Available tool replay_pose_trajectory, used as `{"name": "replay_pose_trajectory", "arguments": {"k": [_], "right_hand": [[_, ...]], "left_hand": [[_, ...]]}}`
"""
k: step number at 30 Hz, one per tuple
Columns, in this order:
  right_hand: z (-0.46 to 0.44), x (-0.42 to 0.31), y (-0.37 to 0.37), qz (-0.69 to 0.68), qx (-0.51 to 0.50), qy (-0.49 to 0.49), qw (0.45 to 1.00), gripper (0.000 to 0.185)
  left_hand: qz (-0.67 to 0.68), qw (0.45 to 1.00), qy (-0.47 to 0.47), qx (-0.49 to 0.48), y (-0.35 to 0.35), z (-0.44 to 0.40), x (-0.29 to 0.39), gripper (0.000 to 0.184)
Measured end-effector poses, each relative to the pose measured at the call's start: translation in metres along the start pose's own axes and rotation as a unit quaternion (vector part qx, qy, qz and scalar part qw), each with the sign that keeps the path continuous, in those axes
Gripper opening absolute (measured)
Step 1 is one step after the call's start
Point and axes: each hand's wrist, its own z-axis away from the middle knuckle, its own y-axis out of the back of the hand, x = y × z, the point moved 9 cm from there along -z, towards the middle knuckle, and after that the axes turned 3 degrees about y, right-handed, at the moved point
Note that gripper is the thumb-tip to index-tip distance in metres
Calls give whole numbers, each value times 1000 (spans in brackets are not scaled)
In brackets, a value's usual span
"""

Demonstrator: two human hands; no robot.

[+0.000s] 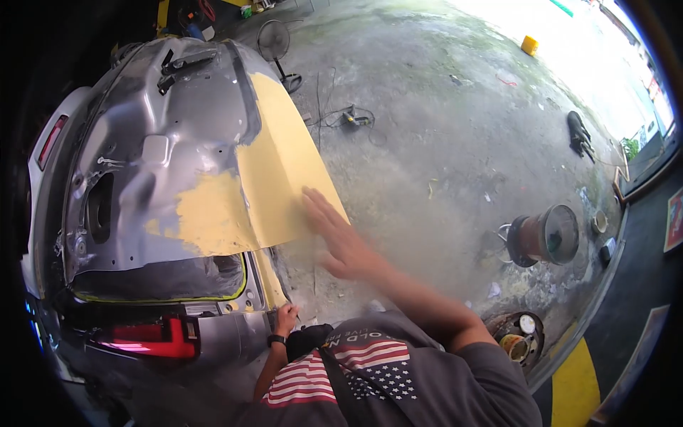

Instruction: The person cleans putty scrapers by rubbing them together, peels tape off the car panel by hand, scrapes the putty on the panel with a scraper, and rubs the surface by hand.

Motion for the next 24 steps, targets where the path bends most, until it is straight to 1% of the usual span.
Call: {"name": "replay_pose_trajectory", "arguments": {"k": [2, 3, 4, 5, 6, 7, 9, 10, 11, 12, 13, 14, 16, 17, 19, 20, 22, 24], "right_hand": [[-11, 15, -14, -52, -12, 40, 998, 80], [-6, 32, -17, -24, -49, 42, 998, 82], [6, 65, -13, -21, -48, 46, 998, 82], [27, 132, -17, -28, -78, -111, 990, 83], [49, 176, -20, -34, -104, -266, 958, 85], [51, 170, -17, -35, -100, -265, 958, 85], [39, 140, 3, 128, -79, -226, 962, 83], [32, 120, 3, 124, -79, -228, 962, 83], [15, 77, -5, 75, -69, -130, 986, 82], [5, 46, -13, 25, -54, -31, 998, 80], [9, 53, -22, 40, -59, -58, 996, 79], [5, 54, -24, 38, -56, -58, 996, 79], [-3, 67, -22, 6, -67, -103, 992, 81], [-6, 69, -21, 4, -63, -106, 992, 81], [-13, 71, -22, 16, -90, -120, 989, 90], [-9, 67, -20, 16, -86, -119, 989, 90], [11, 46, -19, 19, -91, -75, 993, 93], [24, 38, -17, 1, -95, -59, 994, 96]], "left_hand": [[-60, 996, 66, -21, 8, 28, -13, 35], [-79, 994, 73, -35, 11, 41, -20, 35], [-95, 991, 81, -48, 9, 50, -27, 35], [-107, 988, 93, -61, 4, 63, -41, 35], [-107, 987, 107, -59, 0, 71, -56, 35], [-109, 985, 121, -58, -4, 81, -74, 35], [-105, 982, 148, -49, -9, 90, -99, 35], [-105, 980, 160, -47, -14, 94, -109, 35], [-103, 979, 168, -45, -15, 95, -114, 35], [-103, 979, 173, -43, -16, 96, -118, 35], [-99, 979, 176, -41, -17, 96, -119, 35], [-97, 979, 177, -38, -17, 93, -119, 35], [-94, 979, 180, -34, -19, 92, -117, 34], [-95, 978, 181, -35, -19, 92, -118, 34], [-95, 978, 183, -34, -20, 92, -117, 34], [-95, 978, 183, -36, -19, 90, -116, 34], [-94, 978, 185, -31, -18, 89, -114, 34], [-91, 977, 190, -28, -18, 89, -115, 34]]}}
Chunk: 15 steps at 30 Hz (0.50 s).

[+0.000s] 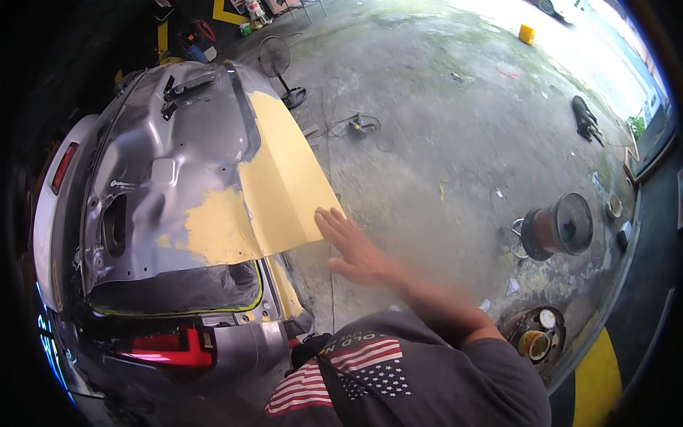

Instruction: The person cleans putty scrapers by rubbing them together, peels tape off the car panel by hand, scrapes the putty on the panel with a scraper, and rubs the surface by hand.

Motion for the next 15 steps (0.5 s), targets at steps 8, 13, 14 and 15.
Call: {"name": "replay_pose_trajectory", "arguments": {"k": [8, 13, 14, 15], "right_hand": [[-78, 43, 10, -27, -4, -27, 999, 85], [-2, 1, 7, -57, -31, 89, 994, 98], [27, -9, 9, -135, -77, 102, 983, 100], [46, -8, 11, -136, -86, 104, 981, 100]], "left_hand": [[-4, 1000, 3, 2, 1, 4, 5, 34], [6, 1000, 15, 10, 3, 6, 1, 34], [10, 1000, 18, 11, 3, 7, 1, 34], [12, 1000, 22, 13, 2, 9, 0, 34]]}}
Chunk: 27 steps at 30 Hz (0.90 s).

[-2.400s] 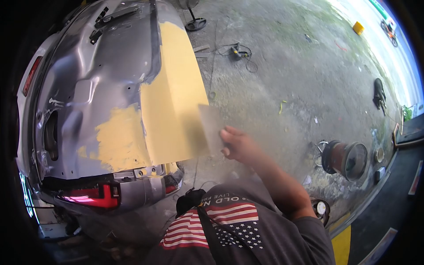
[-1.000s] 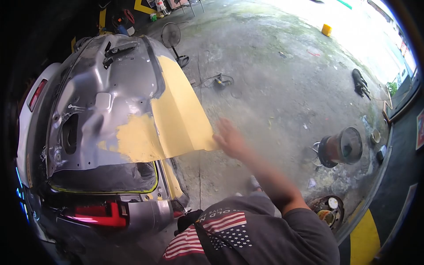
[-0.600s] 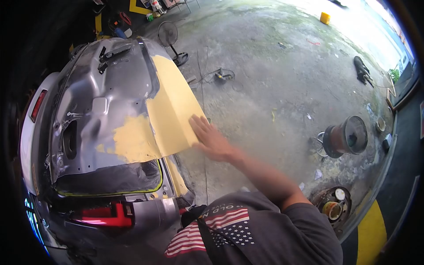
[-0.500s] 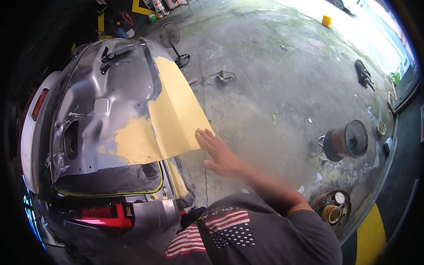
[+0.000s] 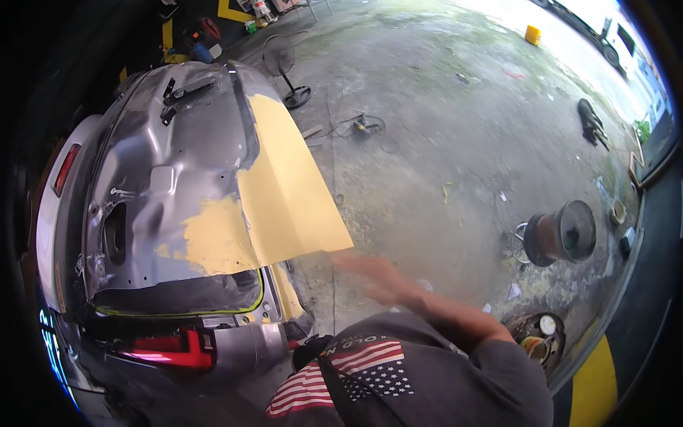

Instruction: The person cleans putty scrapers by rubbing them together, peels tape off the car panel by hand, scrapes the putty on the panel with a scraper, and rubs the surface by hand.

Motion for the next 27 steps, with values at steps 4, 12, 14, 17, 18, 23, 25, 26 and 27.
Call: {"name": "replay_pose_trajectory", "arguments": {"k": [4, 12, 14, 17, 18, 23, 25, 26, 27], "right_hand": [[-7, 12, 14, -23, 98, -27, 995, 95], [-58, -23, -3, 77, -3, 76, 994, 101], [-30, -64, -22, 53, -90, 167, 980, 101], [-27, -80, -19, 206, -55, 262, 941, 99], [-52, -61, -3, 178, -37, 185, 966, 98], [-141, 33, 38, 223, -108, 149, 957, 90], [-186, 64, 64, 181, -91, 146, 968, 84], [-211, 86, 80, 155, -69, 92, 981, 82], [-231, 103, 92, 127, -47, 37, 990, 79]], "left_hand": [[2, 1000, 10, 5, 1, 9, -9, 34], [47, 998, 22, 45, -2, 37, -27, 34], [60, 996, 27, 60, -6, 43, -34, 34], [80, 993, 41, 79, -33, 49, -72, 34], [82, 992, 46, 84, -44, 48, -86, 34], [66, 989, 23, 127, -88, 42, -114, 34], [132, 982, 21, 131, -65, 70, -83, 34], [126, 982, 83, 116, -75, 62, -90, 34], [119, 977, 146, 99, -96, 52, -113, 34]]}}
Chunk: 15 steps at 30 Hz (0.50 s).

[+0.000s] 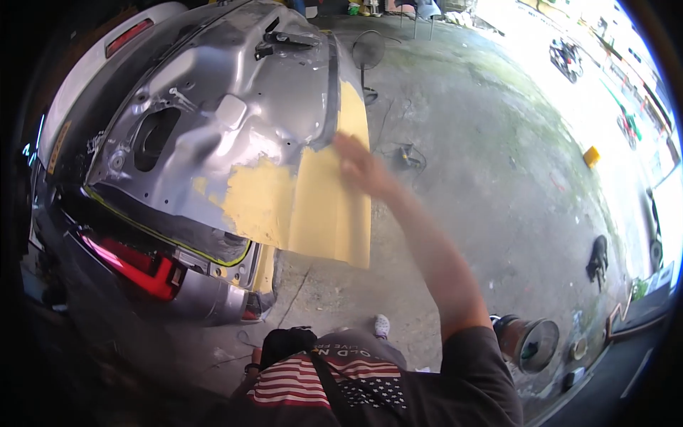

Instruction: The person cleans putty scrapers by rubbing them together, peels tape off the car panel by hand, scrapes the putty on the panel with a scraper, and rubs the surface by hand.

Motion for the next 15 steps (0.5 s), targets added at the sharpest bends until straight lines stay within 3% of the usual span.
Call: {"name": "replay_pose_trajectory", "arguments": {"k": [4, 6, 8, 10, 12, 14, 15], "right_hand": [[-38, 18, 12, 91, 38, -78, 992, 77], [-15, -27, -25, 192, 6, 62, 979, 84], [26, -102, -50, 235, -67, 160, 956, 95], [64, -192, -66, 114, -139, 176, 968, 100], [109, -218, -74, -117, -288, 231, 922, 99], [93, -223, -41, -186, -158, 188, 951, 97], [77, -209, -25, -109, -122, 128, 978, 101]], "left_hand": [[83, 996, 16, -17, 20, 29, 29, 35], [42, 997, -54, 22, 28, 43, 48, 33], [67, 997, -13, 27, 21, 45, 24, 33], [89, 995, 27, 25, 7, 55, 8, 33], [91, 995, 40, 6, 12, 67, 0, 32], [103, 994, 37, 6, 14, 72, -3, 33], [107, 993, 55, 6, 21, 77, -1, 32]]}}
